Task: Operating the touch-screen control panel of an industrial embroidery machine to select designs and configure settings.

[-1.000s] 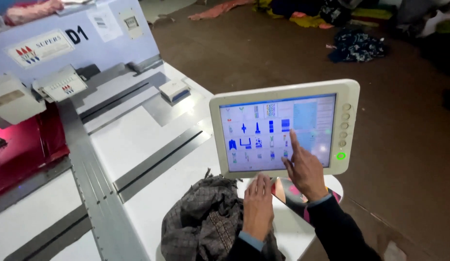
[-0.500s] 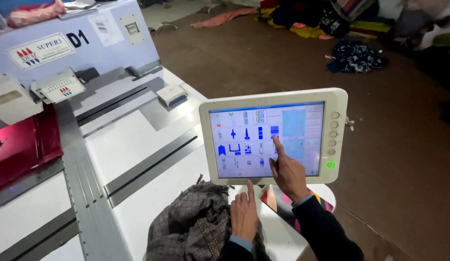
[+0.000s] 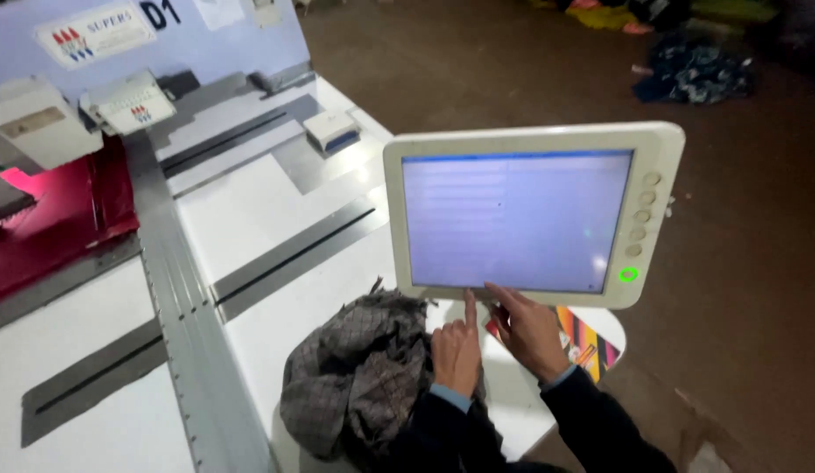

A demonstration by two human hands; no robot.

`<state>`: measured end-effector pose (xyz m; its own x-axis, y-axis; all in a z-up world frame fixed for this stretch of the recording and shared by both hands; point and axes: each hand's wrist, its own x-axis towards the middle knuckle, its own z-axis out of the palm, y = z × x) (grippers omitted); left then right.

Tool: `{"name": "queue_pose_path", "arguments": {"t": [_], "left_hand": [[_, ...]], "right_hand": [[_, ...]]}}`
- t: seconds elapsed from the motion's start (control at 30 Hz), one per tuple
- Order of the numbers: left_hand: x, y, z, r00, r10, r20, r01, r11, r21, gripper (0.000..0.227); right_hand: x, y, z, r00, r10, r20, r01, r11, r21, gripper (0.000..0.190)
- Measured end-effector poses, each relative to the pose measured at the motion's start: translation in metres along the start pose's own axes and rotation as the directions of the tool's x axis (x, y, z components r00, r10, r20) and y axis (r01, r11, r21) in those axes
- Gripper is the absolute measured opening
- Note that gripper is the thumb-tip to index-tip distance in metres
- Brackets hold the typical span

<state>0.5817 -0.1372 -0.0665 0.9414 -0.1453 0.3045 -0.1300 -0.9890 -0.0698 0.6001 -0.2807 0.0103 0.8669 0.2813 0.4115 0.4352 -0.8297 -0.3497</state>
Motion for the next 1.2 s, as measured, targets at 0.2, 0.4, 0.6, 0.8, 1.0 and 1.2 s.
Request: {"name": "queue_pose_path", "arguments": {"t": [0.2, 0.4, 0.6, 0.8, 1.0, 1.2], "left_hand": [[-0.006, -0.014, -0.042, 1.000, 0.004, -0.013, -0.006, 0.990, -0.144, 0.078], [-0.003, -0.016, -0.057, 0.999, 0.036, 0.029, -0.029, 0.980, -0.196, 0.080], [-0.007, -0.013, -0.053, 0.997, 0.054, 0.054, -0.042, 0.976, -0.212, 0.083], [-0.006, -0.012, -0.052, 0.995, 0.073, 0.070, -0.056, 0.975, -0.217, 0.082], [-0.008, -0.013, -0.059, 0.997, 0.069, 0.041, -0.061, 0.984, -0.169, 0.084], [-0.009, -0.017, -0.059, 0.997, 0.072, 0.022, -0.068, 0.985, -0.156, 0.083]], "right_hand": [[-0.003, -0.022, -0.015, 0.994, 0.079, 0.070, -0.078, 0.997, -0.019, 0.048], [-0.006, -0.008, -0.017, 0.988, 0.151, 0.027, -0.152, 0.988, 0.006, 0.051], [-0.038, 0.026, -0.030, 0.950, 0.308, -0.059, -0.309, 0.951, -0.014, 0.032], [-0.064, 0.067, -0.039, 0.862, 0.450, -0.233, -0.451, 0.891, 0.055, 0.032], [-0.058, 0.059, -0.046, 0.863, 0.465, -0.195, -0.476, 0.880, -0.008, 0.031], [-0.055, 0.051, -0.058, 0.881, 0.405, -0.244, -0.430, 0.901, -0.056, 0.031]]}}
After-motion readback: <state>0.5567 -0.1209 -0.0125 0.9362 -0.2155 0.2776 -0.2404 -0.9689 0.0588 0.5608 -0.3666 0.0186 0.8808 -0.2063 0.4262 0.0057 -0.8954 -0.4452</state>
